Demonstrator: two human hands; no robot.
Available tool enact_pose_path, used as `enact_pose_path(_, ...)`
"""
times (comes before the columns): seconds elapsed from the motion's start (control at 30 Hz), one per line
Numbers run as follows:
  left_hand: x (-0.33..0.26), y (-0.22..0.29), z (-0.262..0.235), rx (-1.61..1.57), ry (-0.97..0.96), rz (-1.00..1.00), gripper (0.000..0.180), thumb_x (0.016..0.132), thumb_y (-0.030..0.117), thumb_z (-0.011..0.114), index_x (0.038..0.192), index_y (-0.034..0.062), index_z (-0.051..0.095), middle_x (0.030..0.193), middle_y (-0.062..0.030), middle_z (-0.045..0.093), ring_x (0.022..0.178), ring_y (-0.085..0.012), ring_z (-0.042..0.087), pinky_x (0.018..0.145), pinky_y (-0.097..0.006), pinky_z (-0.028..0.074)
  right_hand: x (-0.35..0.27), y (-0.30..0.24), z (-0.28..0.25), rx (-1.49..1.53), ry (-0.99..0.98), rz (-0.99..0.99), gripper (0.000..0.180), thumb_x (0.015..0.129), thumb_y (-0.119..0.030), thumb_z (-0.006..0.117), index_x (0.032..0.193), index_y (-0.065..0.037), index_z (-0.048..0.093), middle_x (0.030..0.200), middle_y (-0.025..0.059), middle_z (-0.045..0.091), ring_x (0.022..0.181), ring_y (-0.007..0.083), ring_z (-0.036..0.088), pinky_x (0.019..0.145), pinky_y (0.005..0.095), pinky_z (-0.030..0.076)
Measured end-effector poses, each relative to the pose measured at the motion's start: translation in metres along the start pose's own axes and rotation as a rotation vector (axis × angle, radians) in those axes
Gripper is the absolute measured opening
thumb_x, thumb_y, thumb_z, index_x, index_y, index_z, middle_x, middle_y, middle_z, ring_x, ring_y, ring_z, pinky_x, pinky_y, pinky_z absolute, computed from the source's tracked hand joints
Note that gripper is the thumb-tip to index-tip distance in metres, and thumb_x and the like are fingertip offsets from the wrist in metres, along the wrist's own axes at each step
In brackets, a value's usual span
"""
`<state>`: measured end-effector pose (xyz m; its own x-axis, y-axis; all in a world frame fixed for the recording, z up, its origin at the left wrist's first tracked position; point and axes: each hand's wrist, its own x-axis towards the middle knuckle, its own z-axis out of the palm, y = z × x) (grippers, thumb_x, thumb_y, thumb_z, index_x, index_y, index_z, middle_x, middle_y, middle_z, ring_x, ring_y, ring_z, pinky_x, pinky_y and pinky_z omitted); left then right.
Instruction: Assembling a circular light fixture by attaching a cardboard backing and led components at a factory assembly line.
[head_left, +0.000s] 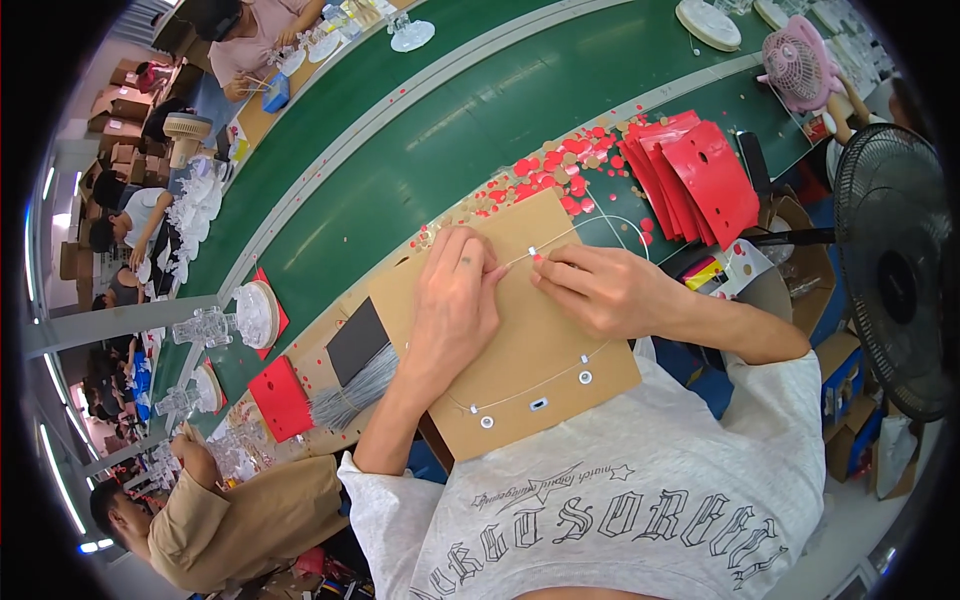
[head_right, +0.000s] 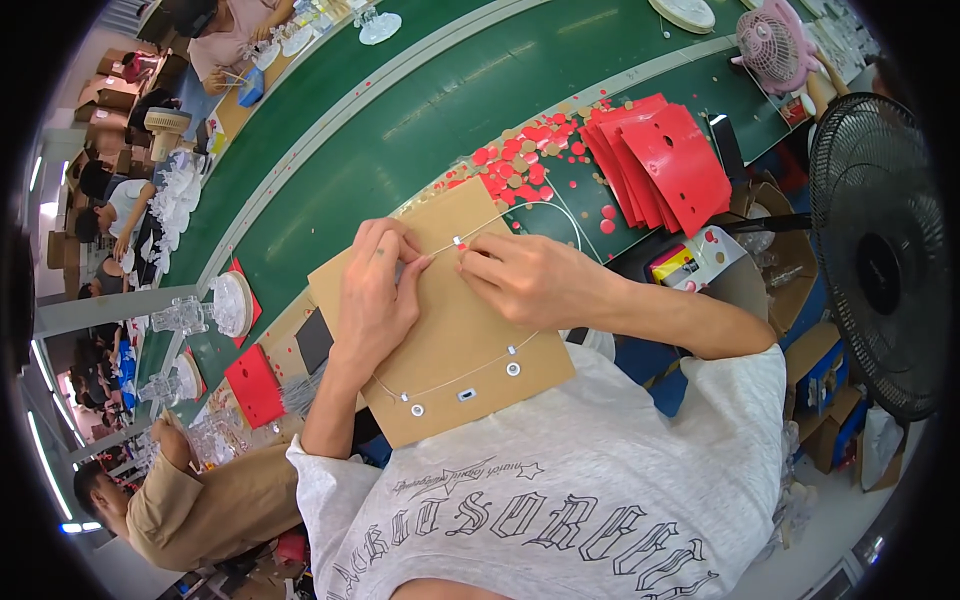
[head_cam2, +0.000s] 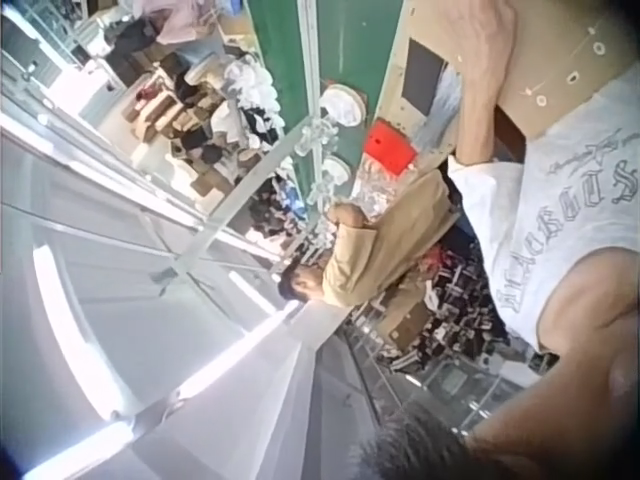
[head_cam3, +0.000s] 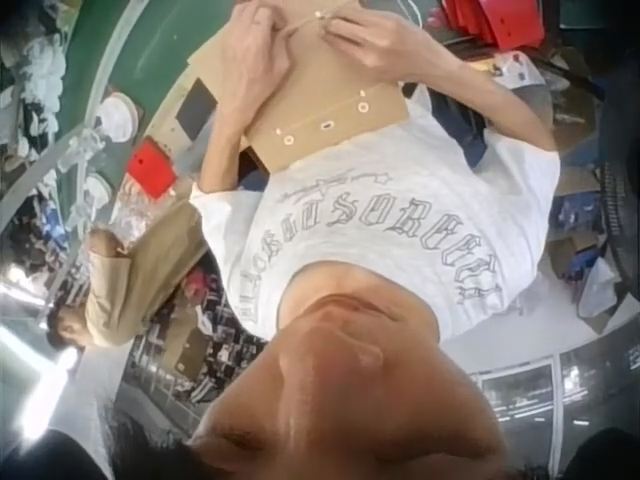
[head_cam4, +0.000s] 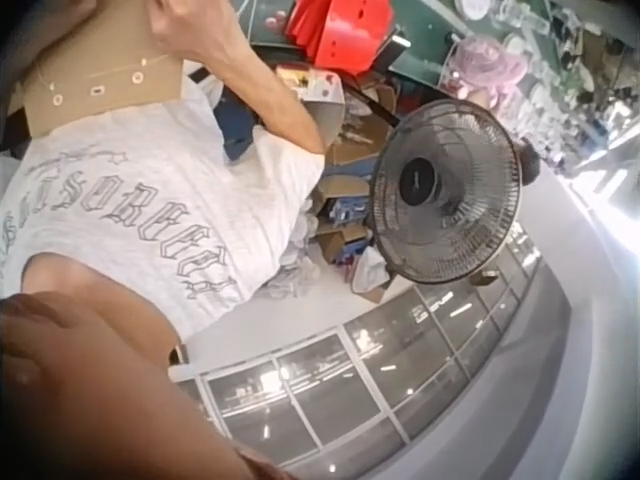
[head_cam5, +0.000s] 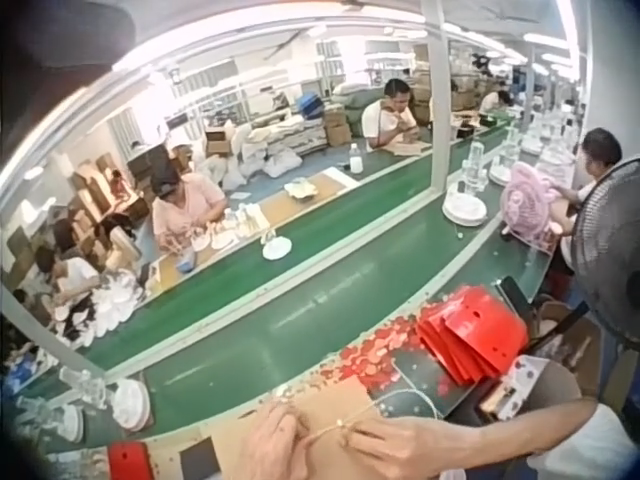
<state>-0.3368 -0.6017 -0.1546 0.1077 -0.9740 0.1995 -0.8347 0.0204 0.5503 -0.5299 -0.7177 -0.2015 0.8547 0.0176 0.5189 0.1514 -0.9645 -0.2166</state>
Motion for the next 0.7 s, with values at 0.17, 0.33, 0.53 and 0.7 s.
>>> enact_pose_path(0.17, -0.020, -0.008, -0.024, 0.096, 0.058, -0.005, 0.021, 0.075, -0.009, 0.072, 0.083, -0.0005, 0.055, 0.102, -0.0140, 0.065, 0.113, -0.0354, 0.063, 0.101, -0.050, 0.045, -0.004, 0.005, -0.003, -0.001, 0.042, 0.008, 0.028, 0.072, -0.005, 0.071, 0.097, 0.009, 0.070, 0.096, 0.0120, 0.065, 0.093, 0.0233, 0.069, 0.073, 0.0315, 0.060)
enact_pose_path(0.33, -0.051, -0.034, -0.028, -0.057, 0.145, -0.135, 0.017, 0.080, -0.010, 0.069, 0.081, 0.0020, 0.057, 0.114, -0.0135, 0.067, 0.133, -0.0351, 0.053, 0.117, -0.053, 0.033, 0.012, 0.014, -0.001, 0.117, -0.006, 0.085, 0.021, 0.076, -0.007, 0.073, 0.095, 0.003, 0.072, 0.096, 0.0085, 0.067, 0.089, 0.0227, 0.068, 0.070, 0.0328, 0.060)
enact_pose_path(0.53, -0.046, -0.019, -0.007, -0.282, 0.365, -0.274, 0.017, 0.084, -0.001, 0.073, 0.077, 0.0008, 0.058, 0.127, -0.0175, 0.063, 0.134, -0.0374, 0.052, 0.116, -0.052, 0.033, 0.054, 0.017, 0.037, 0.420, 0.182, 0.069, 0.022, 0.080, -0.007, 0.070, 0.101, -0.005, 0.074, 0.093, 0.0069, 0.066, 0.086, 0.0247, 0.067, 0.072, 0.0365, 0.058)
enact_pose_path(0.7, -0.057, -0.023, 0.003, -0.822, 0.455, -0.506, 0.072, 0.085, -0.004, 0.060, 0.152, 0.0029, 0.035, 0.151, -0.0191, 0.044, 0.137, -0.0303, 0.047, 0.115, -0.042, 0.036, 0.057, 0.022, 0.045, 0.416, 0.163, 0.035, 0.028, 0.081, -0.006, 0.066, 0.107, -0.008, 0.074, 0.093, 0.0064, 0.063, 0.088, 0.0224, 0.065, 0.070, 0.0361, 0.057)
